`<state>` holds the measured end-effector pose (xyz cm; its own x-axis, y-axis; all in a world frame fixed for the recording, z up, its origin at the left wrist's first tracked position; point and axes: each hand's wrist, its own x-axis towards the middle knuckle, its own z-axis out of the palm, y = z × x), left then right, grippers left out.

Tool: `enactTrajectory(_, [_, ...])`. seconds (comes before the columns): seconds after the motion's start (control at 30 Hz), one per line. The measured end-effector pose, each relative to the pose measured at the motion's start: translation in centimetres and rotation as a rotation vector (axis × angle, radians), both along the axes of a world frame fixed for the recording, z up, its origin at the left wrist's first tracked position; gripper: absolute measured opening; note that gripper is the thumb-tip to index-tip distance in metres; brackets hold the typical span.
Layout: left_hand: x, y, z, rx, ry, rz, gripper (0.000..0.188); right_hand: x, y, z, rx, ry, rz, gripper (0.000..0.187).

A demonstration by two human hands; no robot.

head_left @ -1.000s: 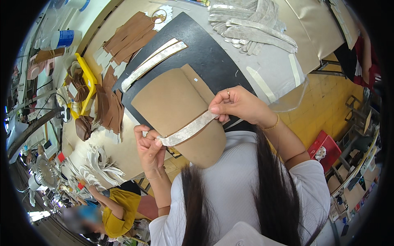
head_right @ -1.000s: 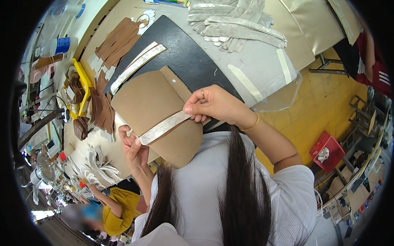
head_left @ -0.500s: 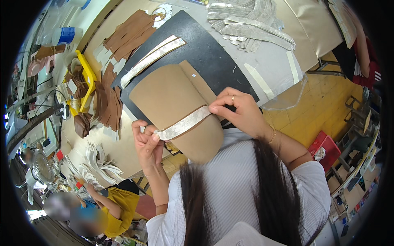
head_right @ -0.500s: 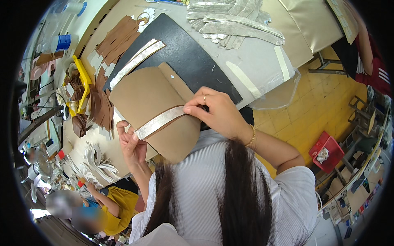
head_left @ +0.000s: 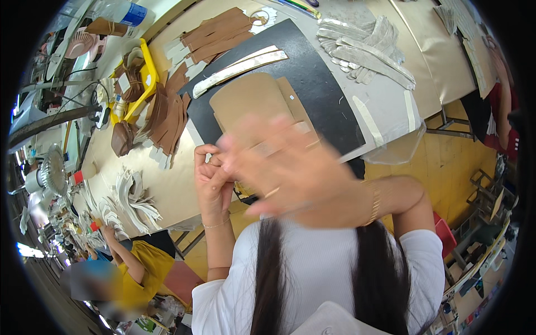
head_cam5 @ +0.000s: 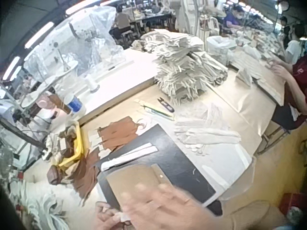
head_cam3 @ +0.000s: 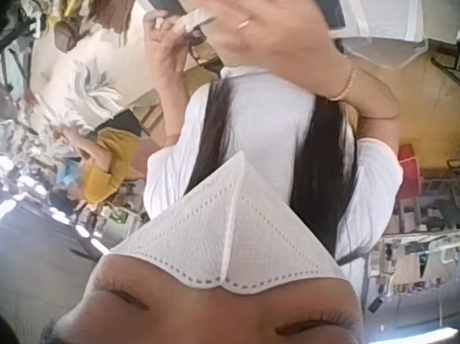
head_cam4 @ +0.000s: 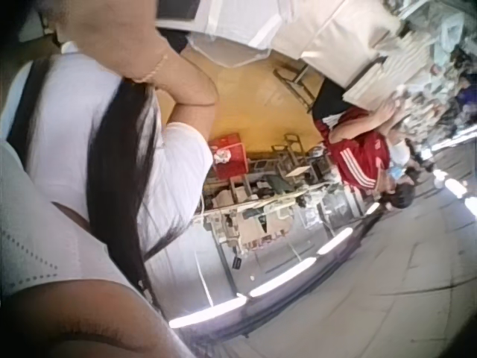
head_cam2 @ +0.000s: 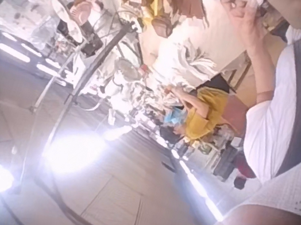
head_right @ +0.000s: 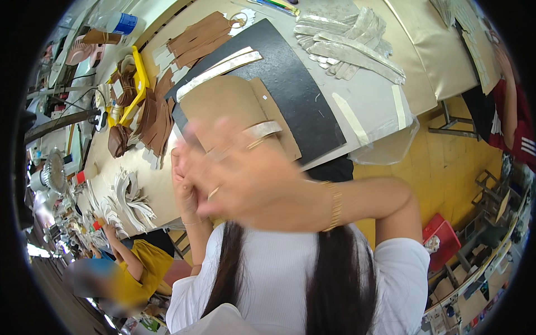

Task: The person repeatedly picks up a white fabric strip and a brown fabric piece, aligns them, and places the combined unit on a stack. The person handles the items one at a time and continues the same assembly cycle throughout the clip.

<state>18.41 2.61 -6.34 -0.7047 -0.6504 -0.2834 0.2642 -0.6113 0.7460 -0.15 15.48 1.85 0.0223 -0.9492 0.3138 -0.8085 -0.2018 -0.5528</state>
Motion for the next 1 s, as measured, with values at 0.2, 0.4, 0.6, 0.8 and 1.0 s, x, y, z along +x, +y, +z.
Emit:
enactTrajectory(0.2, [0.4, 0.4, -1.0, -0.023, -0.045, 0.072, 0.040, 2.7, -0.9, -3.0, 0.113, 0.029, 0.155, 0.075])
enactTrajectory(0.4, [0.1, 0.3, -1.9, 0.025, 0.015, -0.026, 0.038, -0.7, 2.3, -5.7, 0.143, -0.431, 0.194, 0.071])
enactTrajectory(0.6, [-0.1, 0.1, -1.9, 0.045, 0.003, -0.037, 0.037, -0.5, 4.0, -8.4, 0.145, -0.751, -0.054, 0.072])
enactTrajectory(0.8, [-0.1, 0.1, -2.3, 0.058, 0.026, -0.050, 0.038, 0.3, 4.9, -10.2, 0.350, -0.900, -0.192, 0.087])
enactTrajectory(1.0, [0.5, -1.2, -0.3, -0.072, -0.105, -0.125, 0.031, -0.9, 5.1, -10.5, 0.413, -0.266, -0.202, 0.098])
